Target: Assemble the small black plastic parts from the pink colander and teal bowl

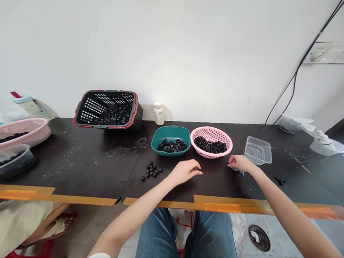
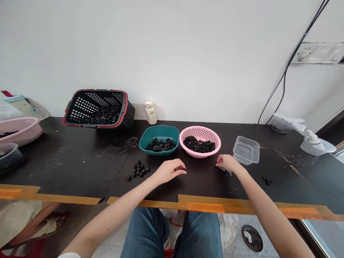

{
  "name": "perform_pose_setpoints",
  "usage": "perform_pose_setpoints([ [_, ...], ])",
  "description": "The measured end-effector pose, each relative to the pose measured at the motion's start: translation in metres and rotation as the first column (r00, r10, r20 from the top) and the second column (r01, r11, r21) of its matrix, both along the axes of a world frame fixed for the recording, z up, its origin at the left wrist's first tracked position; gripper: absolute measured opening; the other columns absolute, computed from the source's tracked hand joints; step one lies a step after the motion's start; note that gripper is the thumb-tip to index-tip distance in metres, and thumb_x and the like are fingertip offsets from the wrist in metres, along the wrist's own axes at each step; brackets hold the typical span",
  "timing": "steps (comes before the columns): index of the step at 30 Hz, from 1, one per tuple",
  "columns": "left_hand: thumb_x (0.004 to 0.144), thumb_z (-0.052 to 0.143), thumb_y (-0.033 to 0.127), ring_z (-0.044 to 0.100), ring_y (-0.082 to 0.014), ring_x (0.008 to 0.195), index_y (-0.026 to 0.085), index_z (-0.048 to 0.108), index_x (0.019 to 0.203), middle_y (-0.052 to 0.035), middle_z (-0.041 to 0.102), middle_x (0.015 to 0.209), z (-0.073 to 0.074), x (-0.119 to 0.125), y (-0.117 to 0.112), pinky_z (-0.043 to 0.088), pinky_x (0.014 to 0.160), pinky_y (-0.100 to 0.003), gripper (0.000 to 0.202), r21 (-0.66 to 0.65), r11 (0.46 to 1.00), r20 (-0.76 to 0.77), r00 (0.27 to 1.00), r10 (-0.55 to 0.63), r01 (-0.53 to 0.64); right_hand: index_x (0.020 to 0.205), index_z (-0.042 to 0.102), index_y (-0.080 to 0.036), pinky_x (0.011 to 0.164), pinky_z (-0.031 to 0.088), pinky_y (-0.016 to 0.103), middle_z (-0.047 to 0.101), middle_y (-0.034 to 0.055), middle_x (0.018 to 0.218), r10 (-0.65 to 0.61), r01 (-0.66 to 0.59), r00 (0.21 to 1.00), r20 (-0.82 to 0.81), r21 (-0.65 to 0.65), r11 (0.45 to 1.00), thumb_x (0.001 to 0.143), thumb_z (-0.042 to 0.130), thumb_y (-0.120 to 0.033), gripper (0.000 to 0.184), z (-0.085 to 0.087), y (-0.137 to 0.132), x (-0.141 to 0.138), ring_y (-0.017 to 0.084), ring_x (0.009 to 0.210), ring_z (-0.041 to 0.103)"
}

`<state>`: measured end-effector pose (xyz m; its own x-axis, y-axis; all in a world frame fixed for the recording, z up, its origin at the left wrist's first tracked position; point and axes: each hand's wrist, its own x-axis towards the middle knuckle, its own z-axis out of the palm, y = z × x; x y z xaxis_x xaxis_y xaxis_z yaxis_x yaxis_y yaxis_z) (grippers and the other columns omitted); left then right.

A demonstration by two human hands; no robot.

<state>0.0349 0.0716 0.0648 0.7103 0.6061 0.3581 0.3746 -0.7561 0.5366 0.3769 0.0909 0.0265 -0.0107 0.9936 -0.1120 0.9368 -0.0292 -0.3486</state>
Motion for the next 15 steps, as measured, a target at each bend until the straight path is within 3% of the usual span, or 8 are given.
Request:
perform_pose_setpoints([
  [5,0.091,0.045,0.040,0.051,-0.0126,0.065,0.018,0.058,0.080,-0.0004,0.058,0.074,-0.035,0.008,0.008,0.036,0.063,-0.023,0.029,-0.154,0.981,0.092,0.987,0.130,-0.115,0.066,0.067,-0.019,0.058,0.045,0.023,0.071,0.0023,0.068,0.003,-0.003,1.000,-0.019,0.003,1.000,0.067,0.065,-0.023,0.004,0.002,-0.004,0.002,0.017,0.064,0.066],
  [9,0.095,0.034,0.041,0.050,-0.0129,0.063,0.018,0.051,0.070,0.0004,0.054,0.066,-0.045,0.005,0.017,0.036,0.063,-0.023,0.038,-0.259,0.947,0.167,0.957,0.235,-0.187,0.072,0.069,-0.020,0.063,0.045,0.024,0.072,0.0027,0.076,0.004,-0.003,0.999,-0.032,0.038,0.999,0.073,0.058,-0.022,0.012,0.006,-0.014,0.002,0.017,0.070,0.066],
  [11,0.093,0.039,0.042,0.049,-0.0121,0.062,0.018,0.051,0.072,0.0014,0.053,0.066,-0.048,0.003,0.019,0.036,0.062,-0.023,0.034,-0.313,0.931,0.205,0.944,0.258,-0.186,0.074,0.069,-0.021,0.064,0.046,0.026,0.072,0.0035,0.079,-0.031,0.036,0.998,-0.054,0.095,0.995,0.074,0.056,-0.024,0.013,0.010,-0.023,-0.003,0.019,0.073,0.066],
  [13,0.088,0.050,0.042,0.050,-0.0113,0.063,0.018,0.052,0.079,0.0020,0.055,0.070,-0.053,0.002,0.021,0.038,0.062,-0.022,0.025,-0.392,0.907,0.270,0.923,0.273,-0.153,0.077,0.067,-0.021,0.063,0.046,0.027,0.071,0.0036,0.077,-0.055,0.076,0.984,-0.167,0.124,0.989,0.076,0.056,-0.029,0.014,0.017,-0.032,-0.016,0.019,0.070,0.065],
  [15,0.083,0.059,0.039,0.053,-0.0111,0.068,0.019,0.052,0.087,0.0008,0.059,0.078,-0.058,0.003,0.023,0.041,0.065,-0.022,0.022,-0.485,0.870,0.358,0.887,0.290,-0.089,0.082,0.064,-0.020,0.060,0.047,0.026,0.070,0.0035,0.077,-0.021,0.056,0.922,-0.386,0.079,0.995,0.079,0.055,-0.035,0.018,0.024,-0.039,-0.039,0.017,0.066,0.065],
])
